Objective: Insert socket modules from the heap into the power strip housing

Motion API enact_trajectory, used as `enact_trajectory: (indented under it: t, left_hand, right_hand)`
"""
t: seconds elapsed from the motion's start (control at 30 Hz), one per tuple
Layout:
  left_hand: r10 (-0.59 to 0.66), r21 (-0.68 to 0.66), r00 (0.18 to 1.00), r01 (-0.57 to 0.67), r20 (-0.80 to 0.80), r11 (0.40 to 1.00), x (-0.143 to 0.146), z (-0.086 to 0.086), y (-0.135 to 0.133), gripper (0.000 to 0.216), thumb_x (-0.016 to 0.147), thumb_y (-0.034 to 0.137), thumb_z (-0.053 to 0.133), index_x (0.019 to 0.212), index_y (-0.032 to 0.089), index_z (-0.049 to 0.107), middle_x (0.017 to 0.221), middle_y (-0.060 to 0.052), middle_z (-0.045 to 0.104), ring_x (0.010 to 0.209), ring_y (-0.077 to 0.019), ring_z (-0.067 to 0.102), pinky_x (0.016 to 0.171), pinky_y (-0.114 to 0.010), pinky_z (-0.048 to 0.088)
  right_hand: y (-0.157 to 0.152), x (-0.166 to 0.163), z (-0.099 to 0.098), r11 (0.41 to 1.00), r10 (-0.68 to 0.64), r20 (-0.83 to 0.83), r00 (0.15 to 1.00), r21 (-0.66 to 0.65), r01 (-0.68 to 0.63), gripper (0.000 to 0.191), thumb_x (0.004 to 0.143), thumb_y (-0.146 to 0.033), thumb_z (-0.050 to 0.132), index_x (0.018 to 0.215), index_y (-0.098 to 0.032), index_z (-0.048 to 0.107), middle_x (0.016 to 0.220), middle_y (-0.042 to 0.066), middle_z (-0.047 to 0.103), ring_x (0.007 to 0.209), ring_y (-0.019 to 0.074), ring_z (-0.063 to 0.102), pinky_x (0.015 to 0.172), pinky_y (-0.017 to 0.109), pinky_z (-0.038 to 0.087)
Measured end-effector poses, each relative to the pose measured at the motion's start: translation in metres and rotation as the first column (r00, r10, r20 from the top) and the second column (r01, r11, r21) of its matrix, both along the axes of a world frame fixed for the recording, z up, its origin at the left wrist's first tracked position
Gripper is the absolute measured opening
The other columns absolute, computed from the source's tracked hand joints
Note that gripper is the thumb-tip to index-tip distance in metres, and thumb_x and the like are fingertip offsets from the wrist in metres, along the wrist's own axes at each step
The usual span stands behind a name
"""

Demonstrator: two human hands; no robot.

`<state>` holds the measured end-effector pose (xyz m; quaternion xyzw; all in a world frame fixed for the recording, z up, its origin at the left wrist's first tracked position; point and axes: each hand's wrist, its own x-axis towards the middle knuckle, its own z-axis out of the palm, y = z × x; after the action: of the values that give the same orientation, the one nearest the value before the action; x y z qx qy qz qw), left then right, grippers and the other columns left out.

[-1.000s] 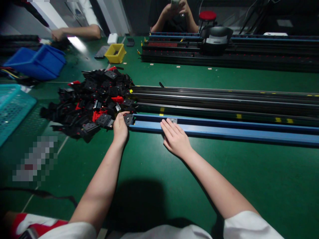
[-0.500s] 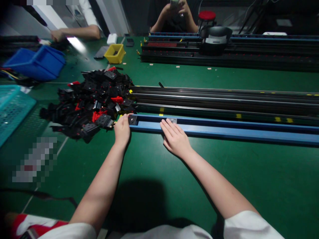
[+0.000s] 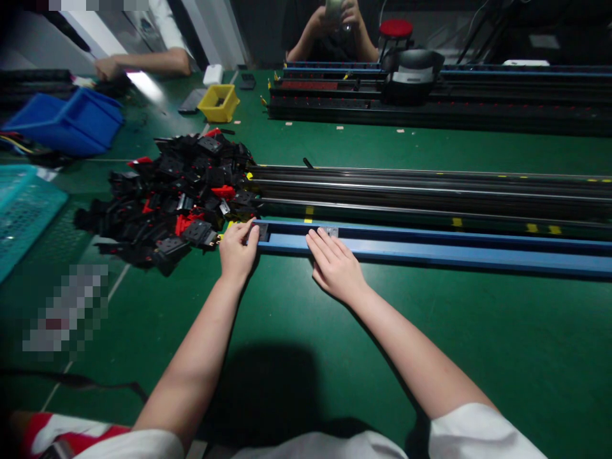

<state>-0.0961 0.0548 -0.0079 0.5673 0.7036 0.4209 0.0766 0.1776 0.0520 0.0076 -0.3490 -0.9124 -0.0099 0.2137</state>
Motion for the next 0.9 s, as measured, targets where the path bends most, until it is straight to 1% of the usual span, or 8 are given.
enact_trajectory:
  t: [0.13, 0.2, 0.27, 0.33, 0.4, 0.47, 0.63, 0.9]
  left_hand:
    - [-0.003, -0.022, 1.000, 0.002, -0.024, 1.000, 0.0039, 0.0011, -0.0020, 0.038, 0.095, 0.047, 0.053, 0.115, 0.020, 0.071, 0.097, -0.009, 0.063, 0.098, -0.0245, 0.061, 0.092, -0.038, 0.046]
    - [0.021, -0.047, 0.999, -0.020, 0.027, 0.999, 0.0044, 0.0010, -0.0021, 0.035, 0.093, 0.047, 0.056, 0.113, 0.020, 0.065, 0.091, -0.006, 0.061, 0.089, -0.0219, 0.060, 0.084, -0.035, 0.046]
    - [0.060, -0.077, 0.992, -0.052, 0.109, 0.996, 0.0038, 0.0008, -0.0015, 0.033, 0.089, 0.050, 0.061, 0.104, 0.021, 0.058, 0.082, -0.001, 0.056, 0.075, -0.0177, 0.056, 0.072, -0.031, 0.043]
    - [0.065, -0.101, 0.985, -0.050, 0.159, 0.994, 0.0023, 0.0009, -0.0009, 0.033, 0.087, 0.052, 0.064, 0.089, 0.023, 0.049, 0.074, 0.003, 0.047, 0.065, -0.0144, 0.048, 0.064, -0.029, 0.036]
    - [0.022, -0.114, 0.986, -0.003, 0.167, 0.993, 0.0007, 0.0018, -0.0002, 0.040, 0.087, 0.054, 0.063, 0.077, 0.024, 0.039, 0.069, 0.005, 0.040, 0.061, -0.0131, 0.041, 0.062, -0.029, 0.032]
    - [-0.017, -0.118, 0.982, 0.040, 0.187, 0.992, -0.0004, 0.0031, 0.0003, 0.046, 0.088, 0.056, 0.061, 0.072, 0.023, 0.033, 0.066, 0.005, 0.036, 0.060, -0.0130, 0.037, 0.063, -0.029, 0.030]
    - [-0.052, -0.086, 0.964, 0.077, 0.261, 0.993, -0.0010, 0.0043, 0.0013, 0.048, 0.087, 0.057, 0.061, 0.071, 0.023, 0.031, 0.067, 0.004, 0.034, 0.062, -0.0138, 0.035, 0.065, -0.029, 0.029]
    - [-0.092, -0.054, 0.949, 0.113, 0.300, 0.992, -0.0003, 0.0035, 0.0020, 0.045, 0.089, 0.054, 0.062, 0.071, 0.023, 0.033, 0.069, 0.004, 0.035, 0.063, -0.0136, 0.037, 0.064, -0.028, 0.030]
  right_hand:
    - [-0.0003, -0.0002, 0.0004, 1.000, -0.003, 0.005, 1.000, -0.004, 0.003, 0.082, 0.094, -0.018, 0.051, 0.164, -0.018, 0.008, 0.160, 0.007, 0.037, 0.150, 0.0244, 0.033, 0.122, 0.044, 0.035]
    - [-0.0001, -0.0001, 0.0006, 1.000, -0.005, 0.010, 1.000, -0.001, 0.005, 0.081, 0.094, -0.018, 0.050, 0.164, -0.018, 0.008, 0.161, 0.007, 0.037, 0.151, 0.0241, 0.033, 0.122, 0.044, 0.034]
    - [0.0000, 0.0001, 0.0007, 1.000, -0.007, 0.011, 1.000, 0.006, 0.007, 0.081, 0.095, -0.018, 0.050, 0.163, -0.017, 0.008, 0.161, 0.008, 0.037, 0.151, 0.0237, 0.032, 0.122, 0.043, 0.034]
    - [0.0000, 0.0003, 0.0005, 1.000, -0.006, 0.012, 1.000, 0.006, 0.006, 0.081, 0.095, -0.019, 0.050, 0.163, -0.017, 0.008, 0.161, 0.008, 0.037, 0.151, 0.0235, 0.032, 0.122, 0.044, 0.034]
    - [-0.0002, 0.0003, 0.0000, 1.000, -0.006, 0.009, 1.000, -0.002, 0.006, 0.082, 0.094, -0.019, 0.051, 0.163, -0.018, 0.007, 0.161, 0.007, 0.037, 0.151, 0.0237, 0.032, 0.122, 0.044, 0.035]
    - [-0.0005, 0.0003, -0.0005, 1.000, -0.006, 0.003, 1.000, -0.010, 0.006, 0.082, 0.094, -0.019, 0.051, 0.163, -0.019, 0.007, 0.161, 0.007, 0.037, 0.151, 0.0240, 0.033, 0.121, 0.044, 0.035]
    - [-0.0003, 0.0002, -0.0008, 1.000, -0.006, 0.001, 1.000, -0.014, 0.006, 0.082, 0.094, -0.019, 0.052, 0.163, -0.019, 0.008, 0.161, 0.007, 0.037, 0.150, 0.0243, 0.033, 0.121, 0.045, 0.035]
    - [-0.0003, 0.0002, -0.0005, 1.000, -0.009, 0.015, 1.000, 0.006, 0.009, 0.079, 0.094, -0.019, 0.050, 0.163, -0.016, 0.012, 0.161, 0.008, 0.037, 0.151, 0.0233, 0.031, 0.122, 0.043, 0.035]
